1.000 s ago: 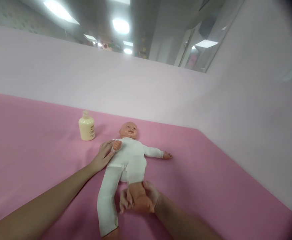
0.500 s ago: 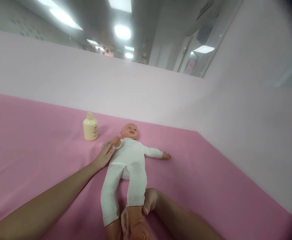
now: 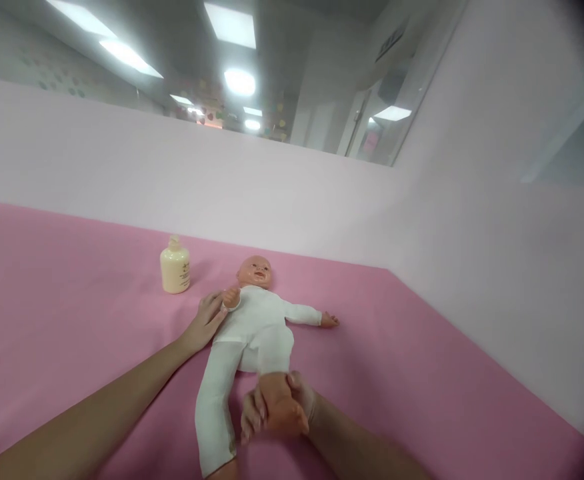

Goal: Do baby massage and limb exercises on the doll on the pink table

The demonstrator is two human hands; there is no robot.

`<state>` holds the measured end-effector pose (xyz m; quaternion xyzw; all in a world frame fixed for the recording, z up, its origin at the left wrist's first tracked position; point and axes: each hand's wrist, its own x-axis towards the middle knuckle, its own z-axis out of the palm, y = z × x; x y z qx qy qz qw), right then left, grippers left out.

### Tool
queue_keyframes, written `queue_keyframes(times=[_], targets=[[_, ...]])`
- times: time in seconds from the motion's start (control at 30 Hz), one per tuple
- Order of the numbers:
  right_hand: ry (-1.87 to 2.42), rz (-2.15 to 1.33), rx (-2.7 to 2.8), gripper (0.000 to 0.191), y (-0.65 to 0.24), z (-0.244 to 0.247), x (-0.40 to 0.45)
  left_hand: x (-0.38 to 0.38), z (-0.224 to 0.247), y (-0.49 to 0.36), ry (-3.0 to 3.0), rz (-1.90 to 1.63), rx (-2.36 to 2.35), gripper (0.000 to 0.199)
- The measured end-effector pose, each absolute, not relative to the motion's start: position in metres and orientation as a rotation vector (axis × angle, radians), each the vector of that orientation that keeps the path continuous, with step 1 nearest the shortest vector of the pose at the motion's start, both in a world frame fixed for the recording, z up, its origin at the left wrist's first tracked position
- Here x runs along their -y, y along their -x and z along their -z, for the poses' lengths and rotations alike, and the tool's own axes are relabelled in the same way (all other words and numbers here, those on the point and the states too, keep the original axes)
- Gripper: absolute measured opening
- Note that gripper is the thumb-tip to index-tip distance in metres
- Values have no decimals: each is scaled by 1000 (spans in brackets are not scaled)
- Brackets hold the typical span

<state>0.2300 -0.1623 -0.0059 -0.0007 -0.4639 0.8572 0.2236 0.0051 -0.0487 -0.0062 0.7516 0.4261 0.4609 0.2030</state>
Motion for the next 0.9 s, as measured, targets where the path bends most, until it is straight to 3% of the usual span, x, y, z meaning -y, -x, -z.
queue_keyframes(times=[0.17,0.37,0.63,0.9], targets=[[324,-2265,802,60,-231,-16,163,51,4,-4,-2177,-1257,-1157,46],[451,-2220,700,61,-230,-23,161,52,9,-4,-2187,-1245,-1159,46],[410,-2288,808,64,-232,-14,161,53,7,-4,-2172,-1246,-1166,46],[153,-2540,1275,67,-235,9,165,49,7,-5,-1988,-1335,-1248,46]])
